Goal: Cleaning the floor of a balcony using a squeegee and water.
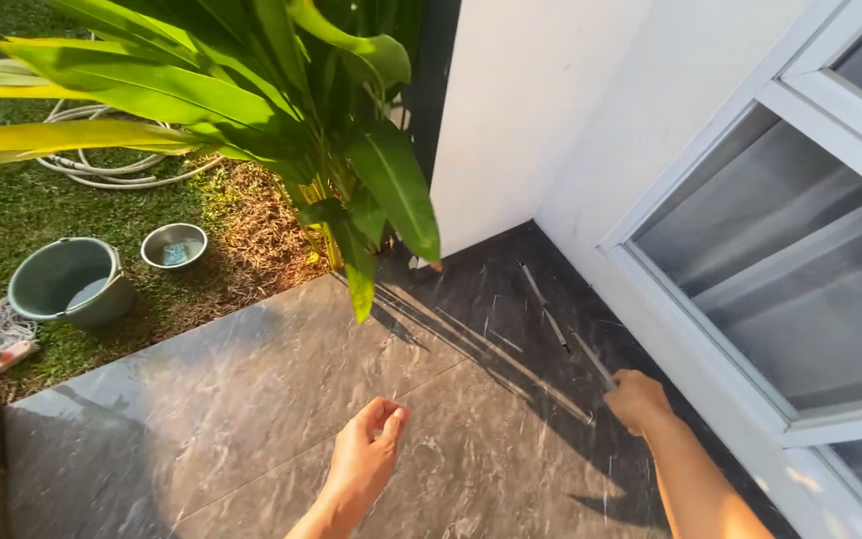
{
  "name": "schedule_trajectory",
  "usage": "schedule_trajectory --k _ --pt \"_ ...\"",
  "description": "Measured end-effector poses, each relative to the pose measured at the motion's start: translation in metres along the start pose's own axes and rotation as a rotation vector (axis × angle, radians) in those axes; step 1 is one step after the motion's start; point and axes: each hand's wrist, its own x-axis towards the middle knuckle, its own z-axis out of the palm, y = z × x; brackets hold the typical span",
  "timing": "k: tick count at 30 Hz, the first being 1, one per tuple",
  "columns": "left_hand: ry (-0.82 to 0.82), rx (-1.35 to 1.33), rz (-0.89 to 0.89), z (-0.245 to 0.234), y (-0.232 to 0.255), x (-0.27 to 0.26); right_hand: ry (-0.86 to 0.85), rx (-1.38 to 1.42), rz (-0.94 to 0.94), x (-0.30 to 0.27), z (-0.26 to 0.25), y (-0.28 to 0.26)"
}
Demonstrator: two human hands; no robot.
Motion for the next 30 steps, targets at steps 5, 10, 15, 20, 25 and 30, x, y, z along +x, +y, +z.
schedule_trajectory --k 5,10,15,20,25,30 --pt "0.01 -0.024 -0.04 0.045 -0.004 0.039 -0.024 0.06 0.063 0.076 -0.015 0.011" --pt "0.0 -0.016 -0.091 0.051 -0.021 0.061 -0.027 -0.004 0.011 0.093 0.002 -0.03" --pt "0.036 -0.076 -0.053 0.038 -0.021 0.042 -0.124 -0.096 -0.169 0.008 0.039 -0.088" --pt "0.064 0.009 -0.07 -0.011 -0.016 0.024 -0.129 -0.173 -0.348 -0.089 0.123 -0.093" --pt "0.082 0.004 -0.046 -0.081 -0.039 -0.005 -0.202 -0.134 -0.35 -0.262 0.176 -0.144" --pt "0.122 -0.009 -0.062 -0.162 -0.07 -0.046 -0.361 -0.16 -0.502 -0.389 0.268 -0.2"
